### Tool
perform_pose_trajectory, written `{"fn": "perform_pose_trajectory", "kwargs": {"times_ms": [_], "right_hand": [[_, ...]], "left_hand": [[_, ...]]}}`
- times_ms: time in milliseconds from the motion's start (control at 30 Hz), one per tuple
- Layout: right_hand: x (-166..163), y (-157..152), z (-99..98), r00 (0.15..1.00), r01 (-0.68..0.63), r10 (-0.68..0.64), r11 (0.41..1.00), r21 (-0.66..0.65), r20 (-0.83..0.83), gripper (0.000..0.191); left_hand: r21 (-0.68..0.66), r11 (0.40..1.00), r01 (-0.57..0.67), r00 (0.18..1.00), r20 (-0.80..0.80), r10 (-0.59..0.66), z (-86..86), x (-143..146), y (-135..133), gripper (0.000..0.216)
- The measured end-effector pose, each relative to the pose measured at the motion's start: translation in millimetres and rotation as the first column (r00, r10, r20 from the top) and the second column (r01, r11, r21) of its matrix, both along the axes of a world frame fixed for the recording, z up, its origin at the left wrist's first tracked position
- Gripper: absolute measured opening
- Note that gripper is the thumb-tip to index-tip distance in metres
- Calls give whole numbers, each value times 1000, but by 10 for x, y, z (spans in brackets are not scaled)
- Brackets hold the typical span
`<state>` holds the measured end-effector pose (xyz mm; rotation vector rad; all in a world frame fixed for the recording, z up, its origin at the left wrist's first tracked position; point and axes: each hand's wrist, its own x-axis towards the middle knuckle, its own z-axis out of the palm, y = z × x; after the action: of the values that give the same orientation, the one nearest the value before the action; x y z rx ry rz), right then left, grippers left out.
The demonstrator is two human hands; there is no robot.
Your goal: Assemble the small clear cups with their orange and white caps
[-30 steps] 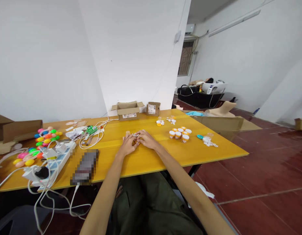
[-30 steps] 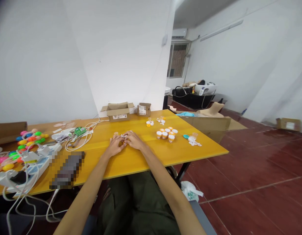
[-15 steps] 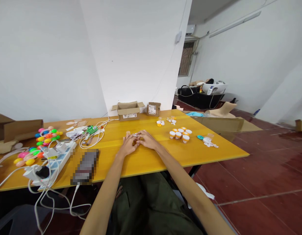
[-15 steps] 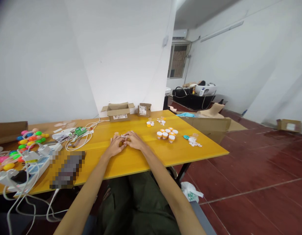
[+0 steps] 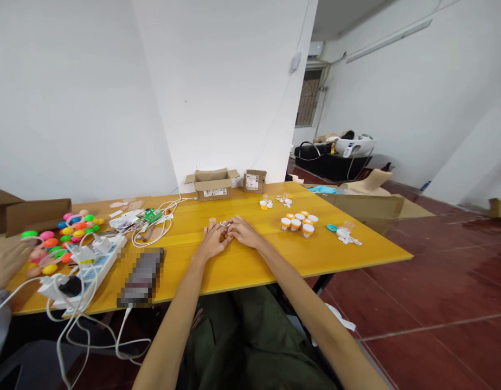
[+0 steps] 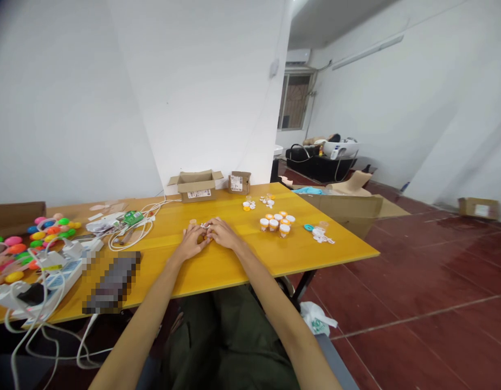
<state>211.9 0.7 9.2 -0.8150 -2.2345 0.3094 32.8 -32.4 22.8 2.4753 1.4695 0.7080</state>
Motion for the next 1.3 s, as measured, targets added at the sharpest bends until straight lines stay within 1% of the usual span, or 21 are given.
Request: {"fn": "perform_pose_trajectory", "kwargs": {"times_ms": [100,200,267,333,433,500,633,733,867,1033,1300], "right_hand": [[3,7,-2,1000,12,-12,1000,9,3,14],[19,21,-1,997,79,-78,997,28,-15,13],[43,32,-5,986,164,-163,986,40,-27,14],[74,41,-14,963,268,-268,963,38,-7,14],[119,45,-35,910,405,-407,914,33,78,15],[135,45,-49,883,450,-452,892,45,129,14],[126,38,-60,872,453,-457,889,65,174,14],[88,22,-44,874,448,-449,893,53,185,14],[31,0,-10,888,433,-432,901,30,159,18],[19,1,-4,896,420,-420,907,34,143,20],[31,-30,21,867,434,-428,900,38,255,21]], "left_hand": [[-1,1000,4,1000,1,-4,-10,-3,8,18],[-5,1000,0,1000,-2,0,-21,-8,15,19],[-4,1000,-2,1000,-2,2,-28,-11,19,20],[-2,1000,-4,1000,0,4,-32,-13,21,20],[5,1000,-1,1000,5,1,-28,-12,17,18],[5,1000,5,1000,4,-5,-17,-9,10,17],[-6,1000,3,1000,-3,-3,0,-4,-1,16],[-5,1000,8,1000,-4,-8,1,-4,0,18],[-7,1000,13,1000,-13,-13,3,-2,1,19],[-22,999,23,1000,-6,-23,5,2,1,24],[-17,997,75,996,47,-74,-58,-24,30,36]]}}
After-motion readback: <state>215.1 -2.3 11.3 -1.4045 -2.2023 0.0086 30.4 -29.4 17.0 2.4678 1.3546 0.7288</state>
